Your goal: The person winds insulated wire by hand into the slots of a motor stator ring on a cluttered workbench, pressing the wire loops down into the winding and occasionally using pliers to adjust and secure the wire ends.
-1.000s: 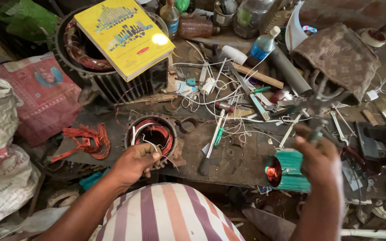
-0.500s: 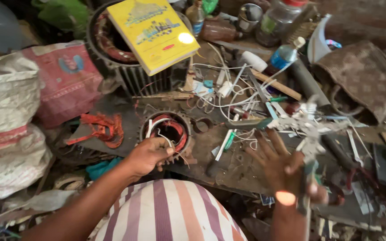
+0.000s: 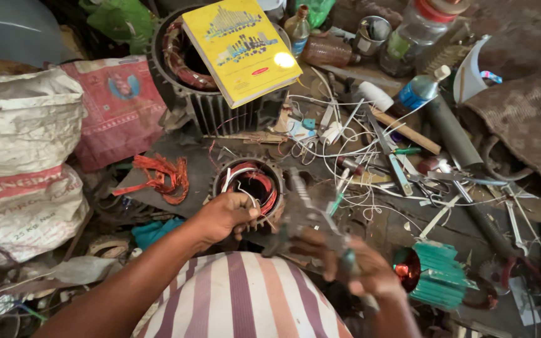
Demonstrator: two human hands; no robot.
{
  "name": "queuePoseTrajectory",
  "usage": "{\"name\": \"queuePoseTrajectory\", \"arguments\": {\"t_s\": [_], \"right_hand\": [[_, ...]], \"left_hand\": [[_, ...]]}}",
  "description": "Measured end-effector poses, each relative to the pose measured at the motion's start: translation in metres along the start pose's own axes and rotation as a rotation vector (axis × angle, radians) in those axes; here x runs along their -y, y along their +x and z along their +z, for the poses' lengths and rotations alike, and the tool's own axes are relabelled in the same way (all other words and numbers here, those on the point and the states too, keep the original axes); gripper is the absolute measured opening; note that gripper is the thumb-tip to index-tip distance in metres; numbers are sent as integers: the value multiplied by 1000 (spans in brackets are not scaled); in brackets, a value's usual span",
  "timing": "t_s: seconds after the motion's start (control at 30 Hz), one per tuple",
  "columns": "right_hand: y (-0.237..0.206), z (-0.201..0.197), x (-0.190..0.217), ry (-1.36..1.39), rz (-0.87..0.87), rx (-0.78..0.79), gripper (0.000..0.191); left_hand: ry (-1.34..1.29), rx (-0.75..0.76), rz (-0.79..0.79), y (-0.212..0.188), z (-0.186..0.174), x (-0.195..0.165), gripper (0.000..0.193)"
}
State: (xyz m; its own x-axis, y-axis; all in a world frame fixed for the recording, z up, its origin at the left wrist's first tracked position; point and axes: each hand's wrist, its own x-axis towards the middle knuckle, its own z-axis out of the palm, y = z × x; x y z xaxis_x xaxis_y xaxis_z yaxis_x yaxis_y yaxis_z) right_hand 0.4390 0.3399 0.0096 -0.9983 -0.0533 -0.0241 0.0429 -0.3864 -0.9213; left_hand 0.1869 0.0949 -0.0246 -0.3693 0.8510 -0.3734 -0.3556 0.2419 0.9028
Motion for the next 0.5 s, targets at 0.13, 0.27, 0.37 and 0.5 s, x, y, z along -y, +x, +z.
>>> {"name": "queuePoseTrajectory", "arguments": {"t_s": [0.13, 0.27, 0.37, 0.5], "right_hand": [[23, 15, -8, -117, -38, 113, 47], [21, 21, 6, -190, -31, -18, 65], [22, 26, 25, -128, 131, -244, 73], [22, 43, 29, 80, 107, -350, 87]], "left_hand": [[7, -10, 16, -2, -3, 1, 23], [-19, 1, 44, -1, -7, 2, 24], [-44, -1, 51, 2, -12, 5, 24], [-39, -8, 58, 4, -17, 9, 22]]}}
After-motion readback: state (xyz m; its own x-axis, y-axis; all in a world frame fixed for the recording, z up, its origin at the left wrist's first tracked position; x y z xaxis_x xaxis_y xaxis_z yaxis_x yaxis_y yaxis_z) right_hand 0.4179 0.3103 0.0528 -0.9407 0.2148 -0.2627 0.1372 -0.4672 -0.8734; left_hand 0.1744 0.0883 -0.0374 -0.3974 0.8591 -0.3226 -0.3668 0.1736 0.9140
